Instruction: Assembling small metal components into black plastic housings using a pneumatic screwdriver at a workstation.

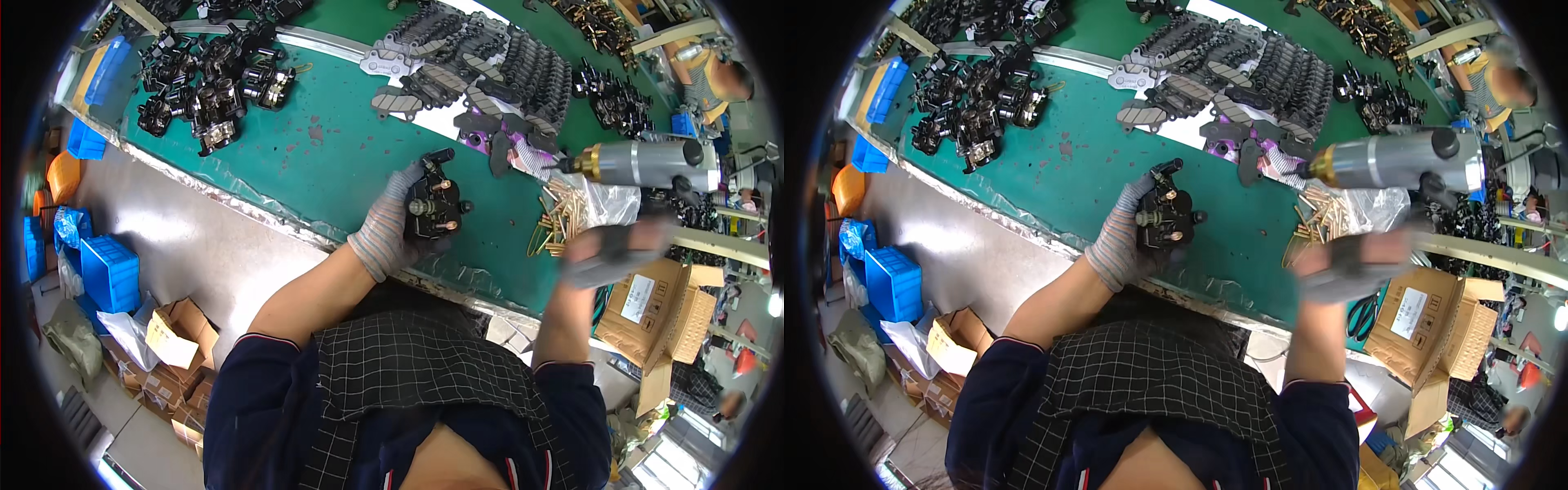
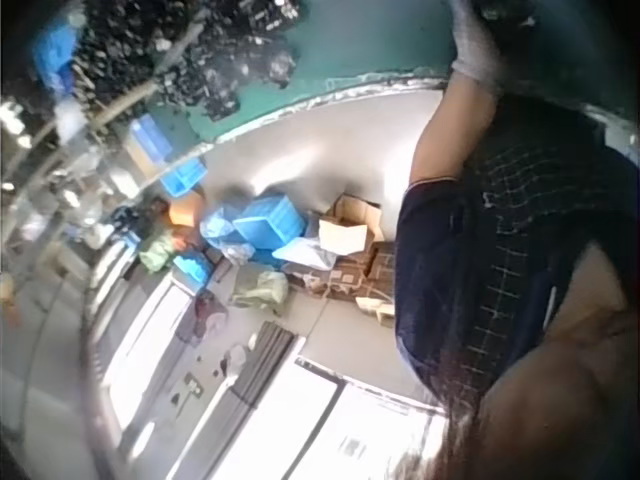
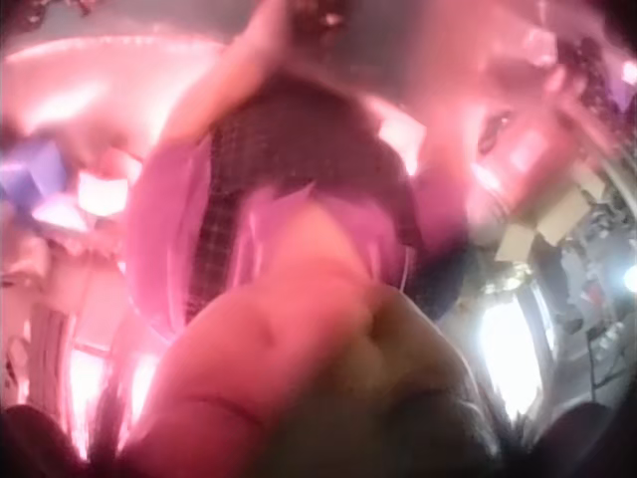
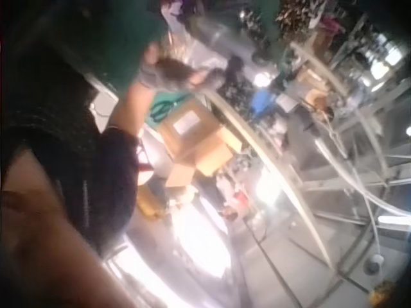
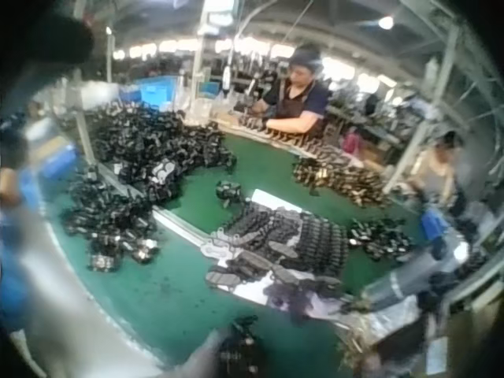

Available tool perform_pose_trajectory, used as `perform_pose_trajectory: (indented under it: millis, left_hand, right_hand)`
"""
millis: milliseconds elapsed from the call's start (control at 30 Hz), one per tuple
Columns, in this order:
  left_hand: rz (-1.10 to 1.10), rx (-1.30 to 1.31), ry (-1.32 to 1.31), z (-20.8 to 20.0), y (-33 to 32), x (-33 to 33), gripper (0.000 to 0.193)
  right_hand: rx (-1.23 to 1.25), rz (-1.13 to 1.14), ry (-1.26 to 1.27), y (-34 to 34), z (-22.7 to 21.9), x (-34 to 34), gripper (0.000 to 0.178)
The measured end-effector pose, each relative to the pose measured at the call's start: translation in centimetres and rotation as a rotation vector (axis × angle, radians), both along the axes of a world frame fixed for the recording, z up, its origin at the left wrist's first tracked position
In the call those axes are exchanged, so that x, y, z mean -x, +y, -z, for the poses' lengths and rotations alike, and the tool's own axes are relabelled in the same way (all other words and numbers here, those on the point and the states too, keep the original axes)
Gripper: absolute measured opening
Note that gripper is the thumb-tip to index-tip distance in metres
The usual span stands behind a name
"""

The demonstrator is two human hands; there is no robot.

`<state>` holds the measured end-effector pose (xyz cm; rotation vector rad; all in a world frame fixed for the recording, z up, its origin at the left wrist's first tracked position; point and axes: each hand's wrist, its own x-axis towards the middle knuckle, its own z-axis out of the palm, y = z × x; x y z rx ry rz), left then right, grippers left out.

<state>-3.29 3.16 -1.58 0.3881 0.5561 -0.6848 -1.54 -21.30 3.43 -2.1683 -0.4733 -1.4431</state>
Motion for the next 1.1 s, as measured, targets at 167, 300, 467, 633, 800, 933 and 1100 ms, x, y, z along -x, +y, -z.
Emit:
perform_pose_trajectory:
  millis: [167, 300, 467, 633, 800, 933, 1100]
  left_hand:
    - [0.079, 0.023, -0.108, 0.4, -1.7, -1.4, 0.058]
    - [0.043, 0.053, -0.081, 1.5, -1.7, -1.9, 0.058]
    - [0.052, 0.029, -0.072, 1.3, -1.7, -2.5, 0.057]
    - [0.055, 0.093, -0.124, 1.5, -1.1, -2.1, 0.055]
    - [0.012, 0.06, -0.052, 0.6, -1.0, -1.3, 0.055]
    - [0.01, 0.085, -0.045, 0.4, -0.4, -0.7, 0.057]
    - [0.078, 0.026, -0.165, 0.4, -0.3, -0.1, 0.061]
  right_hand:
    - [-0.711, -0.655, 0.792, -4.6, -6.9, -9.8, 0.069]
    - [-0.918, -1.11, 0.875, 1.3, -4.2, -9.1, 0.072]
    - [-1.119, -1.456, 0.777, 7.2, -3.1, -5.7, 0.081]
    - [-1.052, -1.38, 0.762, 8.8, -3.1, -5.1, 0.081]
    - [-1.0, -1.46, 0.78, 9.1, -2.9, -4.7, 0.077]
    - [-1.014, -1.496, 0.819, 9.4, -2.9, -4.1, 0.075]
    - [-0.977, -1.523, 0.793, 9.5, -2.7, -3.5, 0.071]
